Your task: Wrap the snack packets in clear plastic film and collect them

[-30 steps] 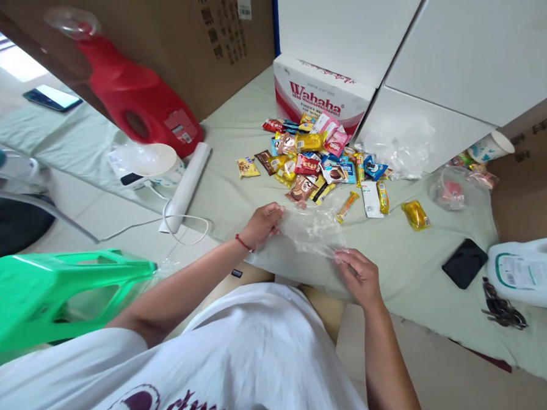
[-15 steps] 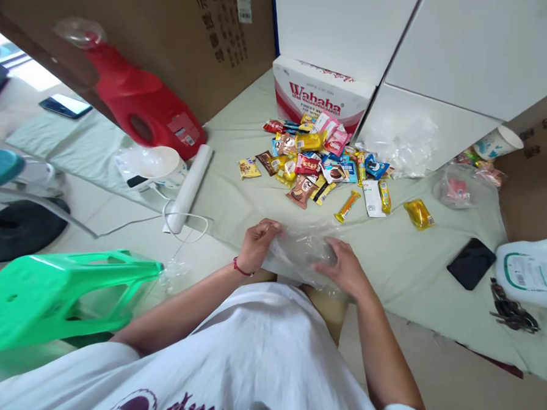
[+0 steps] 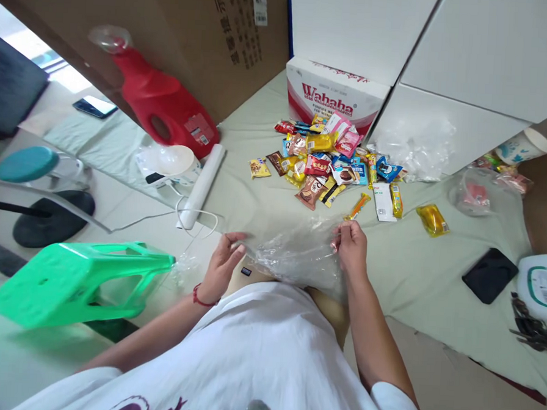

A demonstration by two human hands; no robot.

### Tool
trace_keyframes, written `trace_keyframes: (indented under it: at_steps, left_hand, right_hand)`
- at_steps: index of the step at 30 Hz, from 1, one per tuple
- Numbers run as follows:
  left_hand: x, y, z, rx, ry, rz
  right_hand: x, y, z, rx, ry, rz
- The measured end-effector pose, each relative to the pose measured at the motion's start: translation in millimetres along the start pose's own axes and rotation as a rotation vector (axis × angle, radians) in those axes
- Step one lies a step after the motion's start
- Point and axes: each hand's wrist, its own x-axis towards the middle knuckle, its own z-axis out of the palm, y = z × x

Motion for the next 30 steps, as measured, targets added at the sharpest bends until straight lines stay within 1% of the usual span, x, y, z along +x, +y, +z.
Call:
trace_keyframes:
  at_steps: [1,2,3,4,5,7,9,10,12,13,14,16,17,19,20,22,24,26,27,28,29,30]
  left_hand:
    - [2.4,6.7,0.4,0.042,-0.027,0.075]
    - [6.4,13.0,5.2,0.075,-0.073,0.129]
    - [12.0,18.2,14.5,0.099,-0.129,0.154]
    - [19.0,22.2,27.5,0.116,-0.187,0.142]
    - [27.3,24.8,43.1,0.120,-0.228,0.095]
    - [46.0,26.9,76.7,0.137,-0.272,-0.069]
    - [64.6,27.1,103.5,0.108,-0.315,-0.149]
    - [72.6,27.0,111.8,0.071,-0.369,-0.166]
    - [84.6,27.1,116.9,-0.044,-0.489,-0.161]
    - [88.1,27.2,114.6,-0.097,-0.531,-0.153]
    - [89.7,27.2,109.9,-0.136,-0.547,-0.143]
    - [87.1,26.8,97.1,-0.175,-0.496,-0.132]
    - [83.2,26.0,90.5,-0.186,-0.458,-0.140]
    - [71.6,22.7,78.2,-0.220,-0.395,-0.194]
    - [65.0,19.9,72.4,-0.236,-0.363,-0.235]
    - [52.4,11.3,59.4,-0.232,-0.283,-0.318]
    - [42.7,-0.1,41.8,-0.167,-0.162,-0.377]
    - [36.1,-10.1,19.0,-0.071,-0.027,-0.405]
    - [33.5,-12.7,7.0,-0.005,0.048,-0.398]
    - [31.0,-12.6,-4.2,0.080,0.140,-0.359]
    - [28.3,-9.6,-13.2,0.174,0.238,-0.281]
    - [25.2,-3.5,-19.0,0.265,0.321,-0.170]
  right_hand:
    - [-1.6,-1.4,1.2,-0.011,-0.027,-0.008]
    - [-3.2,-2.6,2.5,-0.023,-0.059,-0.016]
    - [-4.7,-3.7,3.7,-0.032,-0.091,-0.026]
    - [-6.2,-4.6,4.4,-0.039,-0.121,-0.035]
    - [-7.4,-5.5,4.4,-0.045,-0.148,-0.045]
    - [-9.5,-7.4,0.2,-0.072,-0.200,-0.069]
    - [-10.8,-9.8,-10.9,-0.128,-0.246,-0.092]
    - [-11.0,-11.2,-19.1,-0.167,-0.258,-0.103]
    - [-9.5,-14.2,-39.3,-0.251,-0.227,-0.134]
    - [-7.3,-15.7,-50.3,-0.294,-0.184,-0.154]
    - [-3.8,-17.2,-60.9,-0.340,-0.140,-0.177]
    - [7.9,-20.3,-77.8,-0.433,-0.082,-0.227]
    - [16.1,-21.8,-82.7,-0.482,-0.083,-0.257]
    - [36.4,-25.1,-83.3,-0.579,-0.150,-0.340]
    - [47.8,-26.7,-79.0,-0.618,-0.205,-0.390]
    - [70.6,-29.6,-62.3,-0.665,-0.343,-0.483]
    - [90.7,-31.7,-39.0,-0.687,-0.473,-0.547]
    - [105.6,-33.2,-13.9,-0.750,-0.566,-0.593]
    - [110.8,-34.0,-1.9,-0.805,-0.600,-0.615]
    - [114.7,-34.9,9.3,-0.872,-0.628,-0.639]
    - [117.3,-36.1,19.3,-0.946,-0.650,-0.662]
    - [118.9,-37.6,28.0,-1.018,-0.662,-0.683]
